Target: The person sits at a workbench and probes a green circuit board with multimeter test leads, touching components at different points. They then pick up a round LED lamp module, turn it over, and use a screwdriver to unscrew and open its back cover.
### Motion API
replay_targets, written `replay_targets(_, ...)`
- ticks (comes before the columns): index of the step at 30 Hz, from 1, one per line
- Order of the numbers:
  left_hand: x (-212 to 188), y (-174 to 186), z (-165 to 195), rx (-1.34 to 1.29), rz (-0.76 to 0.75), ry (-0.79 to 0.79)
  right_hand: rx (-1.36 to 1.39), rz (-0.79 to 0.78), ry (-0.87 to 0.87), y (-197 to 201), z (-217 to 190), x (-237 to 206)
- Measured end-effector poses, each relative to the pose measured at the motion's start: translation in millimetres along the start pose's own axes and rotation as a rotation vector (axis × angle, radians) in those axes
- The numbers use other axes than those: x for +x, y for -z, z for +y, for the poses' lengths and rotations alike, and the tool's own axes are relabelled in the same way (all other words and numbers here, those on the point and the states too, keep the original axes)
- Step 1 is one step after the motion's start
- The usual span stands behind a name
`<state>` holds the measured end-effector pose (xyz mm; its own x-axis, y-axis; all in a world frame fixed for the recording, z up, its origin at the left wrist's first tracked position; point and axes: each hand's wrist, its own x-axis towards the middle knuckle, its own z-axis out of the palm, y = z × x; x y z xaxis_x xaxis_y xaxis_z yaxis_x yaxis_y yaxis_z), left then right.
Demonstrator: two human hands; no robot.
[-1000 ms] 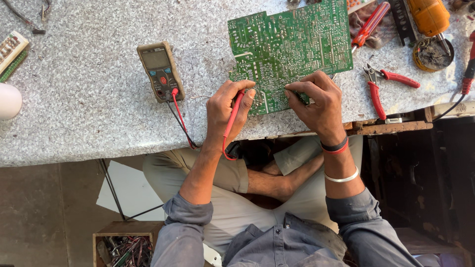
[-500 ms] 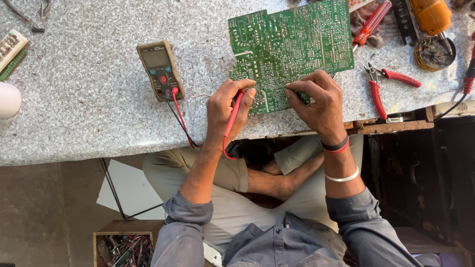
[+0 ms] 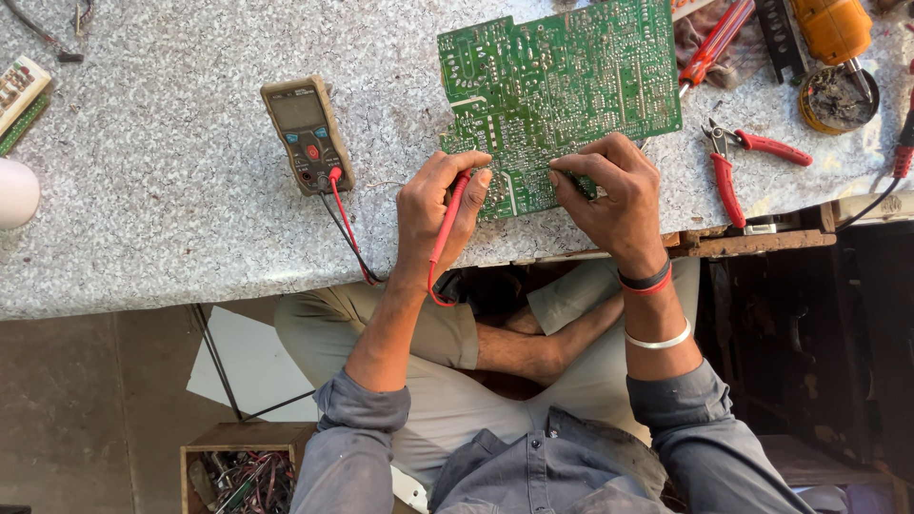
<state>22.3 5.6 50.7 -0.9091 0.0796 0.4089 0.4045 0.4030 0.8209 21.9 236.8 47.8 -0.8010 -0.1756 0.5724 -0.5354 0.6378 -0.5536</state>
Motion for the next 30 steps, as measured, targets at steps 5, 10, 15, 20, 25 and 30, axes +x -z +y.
replay_targets(5, -0.4, -1.0, -0.2, -0.004, -0.003, 0.005, 0.001, 0.000, -0.005, -0.2, 0.3, -0.1)
replay_targets(10, -1.0, 0.1, -0.3, -0.011, -0.008, 0.013, -0.001, 0.002, -0.003, -0.6, -0.4, -0.6)
replay_targets(15, -1.3, 0.2, -0.9, -0.016, -0.008, 0.015, -0.001, -0.001, -0.005, -0.7, 0.3, -1.2)
replay_targets(20, -0.6, -0.3, -1.9, -0.013, -0.008, 0.024, -0.005, 0.000, -0.010, -0.5, -0.2, -0.3)
replay_targets(25, 2.6, 1.1, 1.5, -0.008, 0.003, -0.023, -0.014, -0.001, -0.016, 2.0, -4.5, 3.8)
replay_targets(30, 2.7, 0.7, 1.8, -0.010, 0.001, -0.001, 0.004, -0.001, -0.024, 2.0, -5.3, 4.3)
